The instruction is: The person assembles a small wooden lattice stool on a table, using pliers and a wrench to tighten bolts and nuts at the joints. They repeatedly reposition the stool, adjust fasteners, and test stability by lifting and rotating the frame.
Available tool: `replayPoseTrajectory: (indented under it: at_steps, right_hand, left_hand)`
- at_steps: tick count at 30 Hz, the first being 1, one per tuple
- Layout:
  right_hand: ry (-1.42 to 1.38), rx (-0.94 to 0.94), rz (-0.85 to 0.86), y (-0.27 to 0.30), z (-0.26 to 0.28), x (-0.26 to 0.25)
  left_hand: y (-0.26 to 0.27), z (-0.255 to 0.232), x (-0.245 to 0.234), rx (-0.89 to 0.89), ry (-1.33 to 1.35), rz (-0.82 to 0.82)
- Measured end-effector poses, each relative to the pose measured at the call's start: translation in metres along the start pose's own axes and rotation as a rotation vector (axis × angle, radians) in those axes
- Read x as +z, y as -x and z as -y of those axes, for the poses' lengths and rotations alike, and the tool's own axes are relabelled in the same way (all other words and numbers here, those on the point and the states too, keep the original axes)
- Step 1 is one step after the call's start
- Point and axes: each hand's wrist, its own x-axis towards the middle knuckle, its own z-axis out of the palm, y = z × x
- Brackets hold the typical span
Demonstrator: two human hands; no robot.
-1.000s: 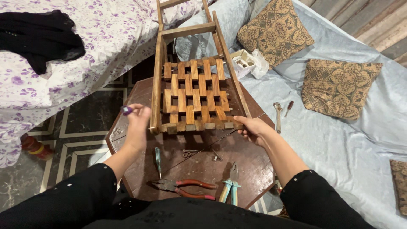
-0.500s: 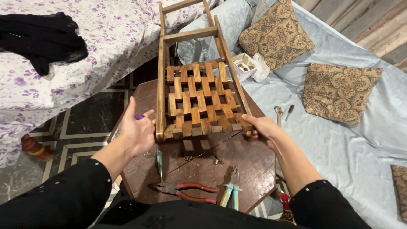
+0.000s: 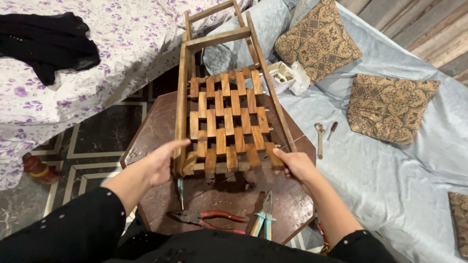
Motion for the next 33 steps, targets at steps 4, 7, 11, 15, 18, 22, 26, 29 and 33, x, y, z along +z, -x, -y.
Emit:
replayPoseTrajectory:
  at_steps: [4, 7, 11, 15, 18, 22, 26, 29, 33]
  right_hand:
    - [-0.238, 0.033, 0.042, -0.017, -0.031, 0.006]
    - [-0.350, 0.093, 0.145, -0.035, -0.045, -0.003]
    - [-0.387, 0.122, 0.246, -0.061, -0.064, -0.008]
    - [-0.232, 0.031, 0.088, -0.084, -0.089, -0.012]
    - [-0.011, -0.110, -0.295, -0.096, -0.114, -0.026]
    - [0.276, -0.419, -0.354, -0.104, -0.142, -0.038]
    - [0.303, -0.317, -0.283, -0.096, -0.145, -0.035]
    - [0.328, -0.334, -0.272, -0.072, -0.137, -0.028]
    - [0.262, -0.324, -0.210, -0.037, -0.119, -0.022]
  left_hand:
    - [-0.033, 0.012, -0.007, -0.065, -0.267, -0.129]
    - [-0.051, 0.031, -0.004, -0.038, -0.320, -0.219]
    - [-0.063, 0.045, -0.003, 0.077, -0.330, -0.297]
    - [-0.058, 0.047, 0.001, 0.173, -0.346, -0.331]
    - [-0.053, 0.045, 0.003, 0.161, -0.336, -0.324]
    - [-0.051, 0.045, 0.004, 0.128, -0.364, -0.344]
    - [-0.055, 0.046, 0.005, 0.139, -0.347, -0.328]
    - [-0.057, 0.050, 0.003, 0.130, -0.359, -0.347]
    - [-0.057, 0.057, 0.004, 0.134, -0.363, -0.351]
